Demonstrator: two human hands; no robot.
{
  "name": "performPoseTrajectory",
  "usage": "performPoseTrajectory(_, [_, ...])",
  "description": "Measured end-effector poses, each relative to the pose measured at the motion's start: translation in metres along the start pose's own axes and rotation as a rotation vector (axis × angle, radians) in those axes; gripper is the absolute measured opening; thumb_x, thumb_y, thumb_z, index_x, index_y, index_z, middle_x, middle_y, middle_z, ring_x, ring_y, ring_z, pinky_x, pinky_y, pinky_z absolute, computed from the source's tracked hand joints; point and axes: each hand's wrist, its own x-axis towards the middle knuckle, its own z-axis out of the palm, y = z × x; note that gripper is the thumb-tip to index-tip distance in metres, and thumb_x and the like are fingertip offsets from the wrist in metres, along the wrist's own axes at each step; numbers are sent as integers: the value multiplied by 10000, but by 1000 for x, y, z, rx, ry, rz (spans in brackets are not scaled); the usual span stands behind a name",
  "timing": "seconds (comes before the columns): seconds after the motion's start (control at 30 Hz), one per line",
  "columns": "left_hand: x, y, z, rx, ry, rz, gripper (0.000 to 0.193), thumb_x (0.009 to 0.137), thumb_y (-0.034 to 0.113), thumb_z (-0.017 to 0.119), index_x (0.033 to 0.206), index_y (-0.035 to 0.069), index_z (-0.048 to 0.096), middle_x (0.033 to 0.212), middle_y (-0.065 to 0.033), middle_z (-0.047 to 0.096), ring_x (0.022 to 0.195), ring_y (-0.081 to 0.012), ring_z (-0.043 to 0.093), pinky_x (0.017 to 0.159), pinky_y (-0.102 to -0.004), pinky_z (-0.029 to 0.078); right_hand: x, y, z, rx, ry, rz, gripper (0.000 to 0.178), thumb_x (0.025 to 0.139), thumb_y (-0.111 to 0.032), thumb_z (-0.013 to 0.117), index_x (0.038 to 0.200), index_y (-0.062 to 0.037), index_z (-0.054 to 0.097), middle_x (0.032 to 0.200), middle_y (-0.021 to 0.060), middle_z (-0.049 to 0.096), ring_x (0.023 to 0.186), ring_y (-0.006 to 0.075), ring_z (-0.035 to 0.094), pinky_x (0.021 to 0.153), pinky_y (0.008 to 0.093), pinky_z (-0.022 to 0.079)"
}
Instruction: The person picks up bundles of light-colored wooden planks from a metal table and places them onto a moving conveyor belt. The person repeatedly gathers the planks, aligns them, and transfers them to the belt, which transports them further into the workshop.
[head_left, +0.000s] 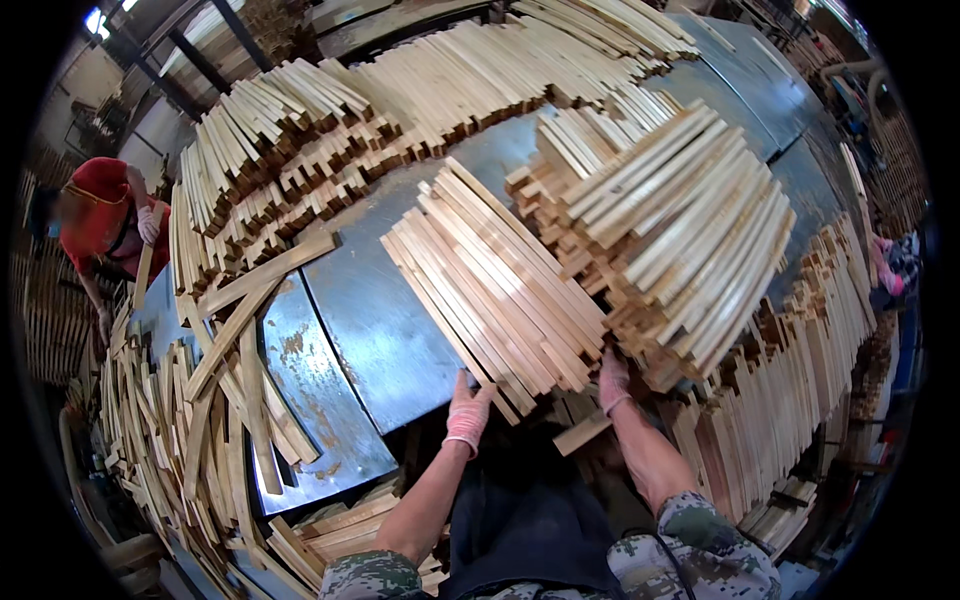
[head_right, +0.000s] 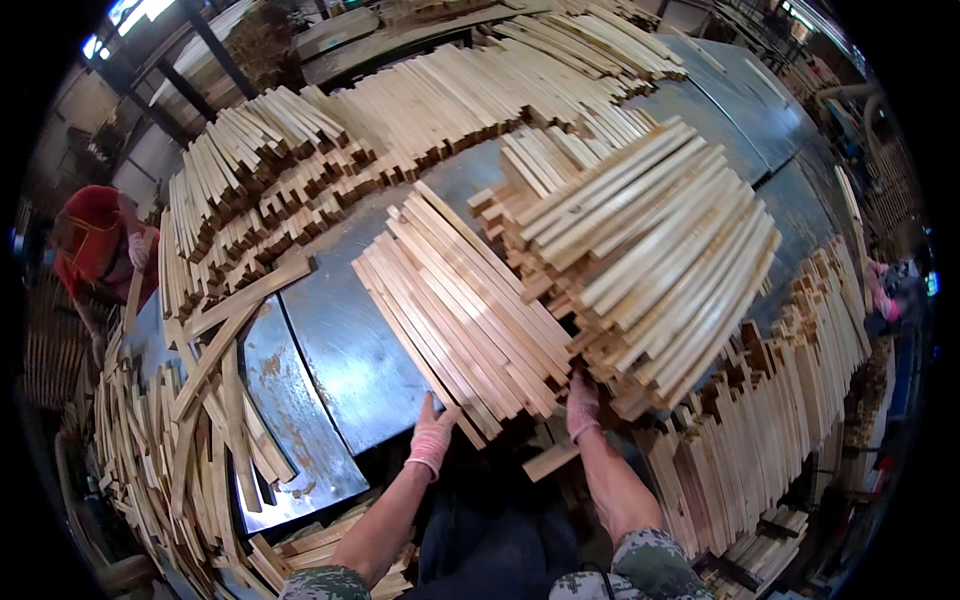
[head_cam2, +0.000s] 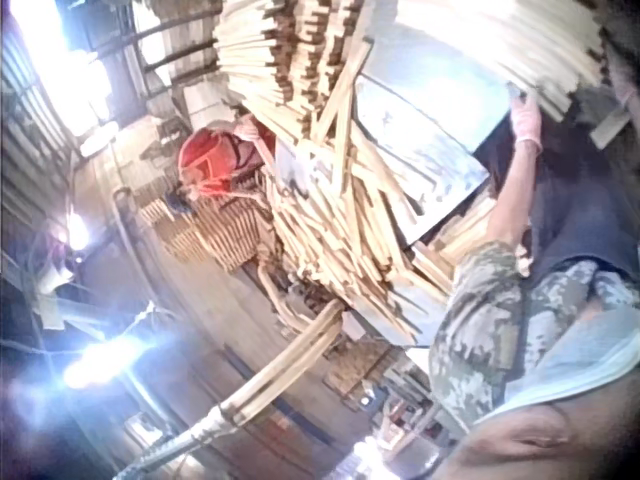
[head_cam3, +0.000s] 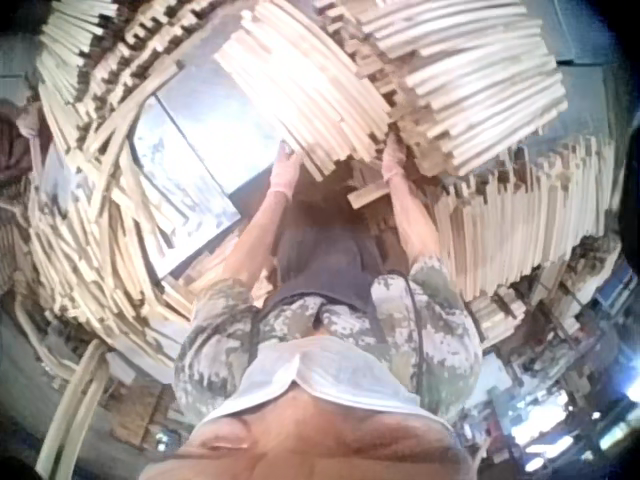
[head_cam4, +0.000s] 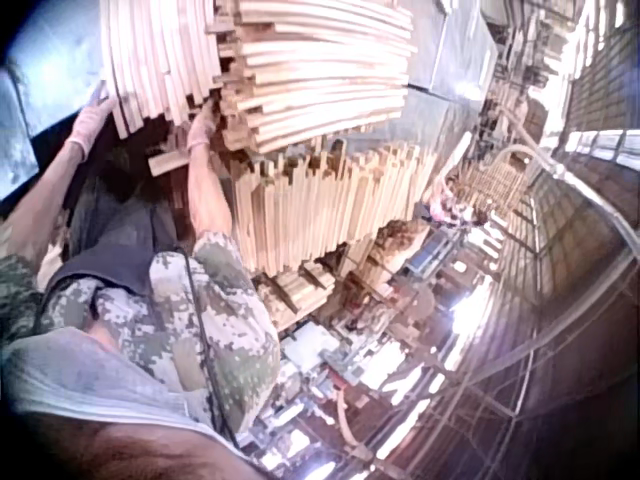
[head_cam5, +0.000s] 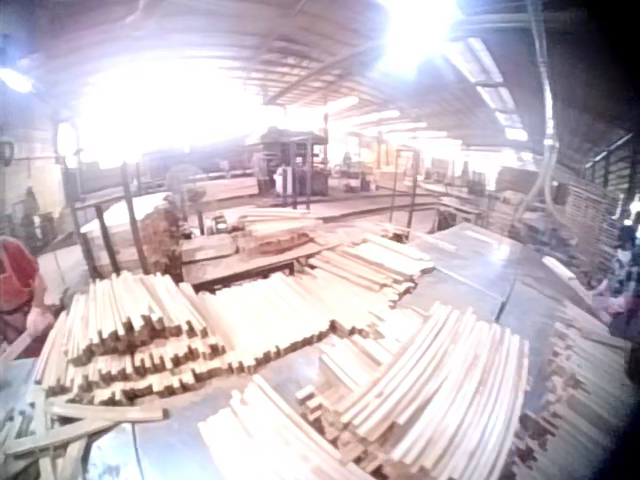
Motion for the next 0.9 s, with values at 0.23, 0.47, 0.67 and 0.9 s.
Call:
performPoseTrajectory(0.23, [-10, 42, -15, 226, 56, 138, 976, 939, 365, 821, 1645, -107, 340, 1506, -314, 617, 1412, -410, 602, 1176, -406, 472, -23, 49, 12, 231, -90, -82, 656, 1121, -349, 636, 1683, -85, 425, 1437, 144, 680, 1218, 274, 689, 1000, 321, 545])
performPoseTrajectory(0.47, [20, 57, -118, 482, 114, 77, 800, 962, 465, 776, 1560, -13, 544, 1426, -291, 681, 1344, -428, 644, 1126, -454, 509, -132, 18, 6, -465, -627, -142, 390, 1068, -232, 695, 1436, -109, 655, 1202, 78, 742, 1050, 255, 749, 858, 383, 610])
performPoseTrajectory(0.67, [57, 76, -141, 939, 139, 260, 617, 982, 545, 688, 1397, 90, 716, 1439, -255, 636, 1346, -468, 566, 1186, -564, 406, -109, -70, 16, -643, -530, -546, 529, 1093, -273, 613, 1560, -26, 577, 1532, 190, 653, 1450, 269, 592, 1208, 355, 435])
performPoseTrajectory(0.9, [104, 79, -121, 1044, 368, 237, 834, 1044, 595, 575, 1654, 44, 432, 1754, -263, 285, 1616, -493, 233, 1321, -635, 110, -49, -128, 155, -265, -478, -671, 619, 1137, -338, 565, 1650, -9, 458, 1695, 134, 507, 1571, 234, 455, 1283, 332, 335])
